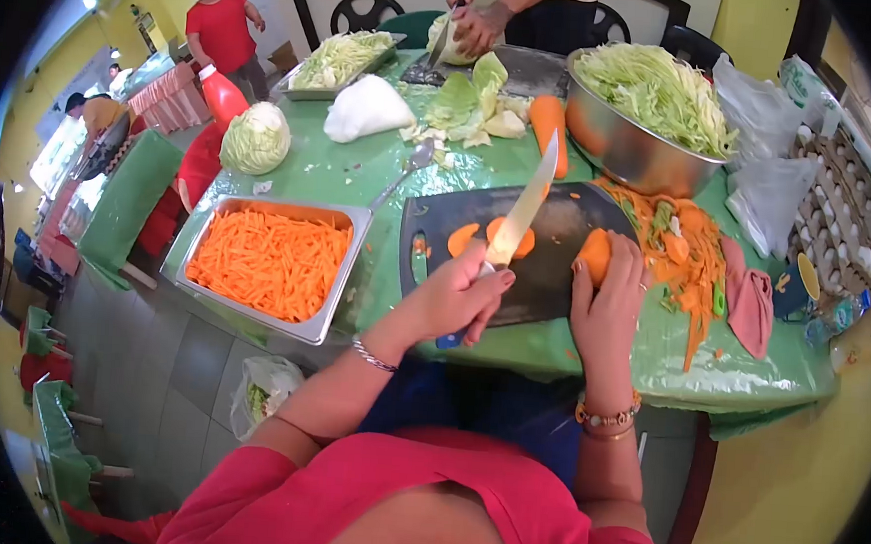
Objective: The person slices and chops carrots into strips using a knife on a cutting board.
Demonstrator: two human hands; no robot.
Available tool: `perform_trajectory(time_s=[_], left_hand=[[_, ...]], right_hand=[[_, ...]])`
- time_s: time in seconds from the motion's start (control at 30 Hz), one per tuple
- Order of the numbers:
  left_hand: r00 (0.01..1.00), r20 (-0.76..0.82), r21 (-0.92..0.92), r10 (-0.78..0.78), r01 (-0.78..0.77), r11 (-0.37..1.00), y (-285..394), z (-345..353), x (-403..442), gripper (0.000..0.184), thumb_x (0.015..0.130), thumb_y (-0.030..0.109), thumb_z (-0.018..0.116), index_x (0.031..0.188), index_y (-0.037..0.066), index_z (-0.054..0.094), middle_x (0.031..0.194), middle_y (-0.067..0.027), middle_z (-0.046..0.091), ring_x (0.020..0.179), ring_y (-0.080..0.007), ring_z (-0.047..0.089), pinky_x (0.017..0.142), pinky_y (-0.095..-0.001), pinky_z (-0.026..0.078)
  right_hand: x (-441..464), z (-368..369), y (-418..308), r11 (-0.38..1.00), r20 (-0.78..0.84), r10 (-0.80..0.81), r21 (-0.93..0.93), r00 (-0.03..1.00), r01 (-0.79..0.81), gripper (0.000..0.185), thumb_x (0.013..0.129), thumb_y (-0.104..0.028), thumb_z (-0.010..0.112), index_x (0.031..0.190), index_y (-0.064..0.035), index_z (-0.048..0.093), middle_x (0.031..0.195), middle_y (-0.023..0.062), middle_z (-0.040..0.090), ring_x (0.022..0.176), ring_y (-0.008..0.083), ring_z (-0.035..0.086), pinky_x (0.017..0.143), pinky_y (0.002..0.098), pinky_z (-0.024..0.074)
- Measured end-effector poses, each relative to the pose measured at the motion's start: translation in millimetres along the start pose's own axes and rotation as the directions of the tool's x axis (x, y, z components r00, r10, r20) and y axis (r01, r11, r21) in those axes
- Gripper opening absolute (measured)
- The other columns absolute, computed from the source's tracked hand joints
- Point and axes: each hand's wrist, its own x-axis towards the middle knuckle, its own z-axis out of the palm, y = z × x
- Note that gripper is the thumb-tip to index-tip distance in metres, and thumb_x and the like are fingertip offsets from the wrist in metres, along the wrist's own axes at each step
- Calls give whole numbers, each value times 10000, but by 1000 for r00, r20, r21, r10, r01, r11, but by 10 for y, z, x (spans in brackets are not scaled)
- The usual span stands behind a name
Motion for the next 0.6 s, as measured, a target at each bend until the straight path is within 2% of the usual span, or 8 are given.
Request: perform_trajectory(time_s=[0.07, 0.2, 0.33, 0.6], left_hand=[[1000, 14, -211, 3, 0, 977, -124, 11, 58, 222, 1058, 237, 513, 1058, 48, 397, 616, -39, 521, 408, -126, 501, 393, -283, 416], [999, -5, -214, 43, -43, 976, -158, -24, 2, 236, 1059, 238, 514, 1141, 40, 414, 634, -29, 511, 452, -118, 528, 425, -270, 438], [996, -32, -183, 79, -83, 980, -159, -11, -74, 234, 1064, 243, 510, 1156, 48, 420, 657, -24, 515, 478, -114, 542, 447, -263, 450], [999, -40, -247, 13, -23, 969, -137, 9, -72, 251, 1070, 261, 512, 1210, 71, 426, 682, -23, 528, 490, -110, 547, 460, -259, 457]], right_hand=[[-6, -10, 11, 999, 13, -19, -34, 1000, 19, 489, 912, -144, 667, 1336, 23, 491, 1280, 232, 553, 1184, 411, 512, 1027, 487, 370], [2, -31, -27, 999, 48, 42, -11, 998, -42, 491, 909, -150, 671, 1340, 8, 496, 1295, 237, 539, 1194, 425, 495, 1023, 492, 375], [22, -38, -57, 999, 77, 47, -13, 996, -46, 503, 901, -161, 682, 1342, -5, 497, 1308, 238, 527, 1167, 440, 490, 1014, 496, 381], [9, -97, -90, 997, 78, 67, 39, 995, -70, 514, 888, -150, 689, 1340, -1, 496, 1311, 239, 522, 1183, 445, 484, 1027, 507, 377]])
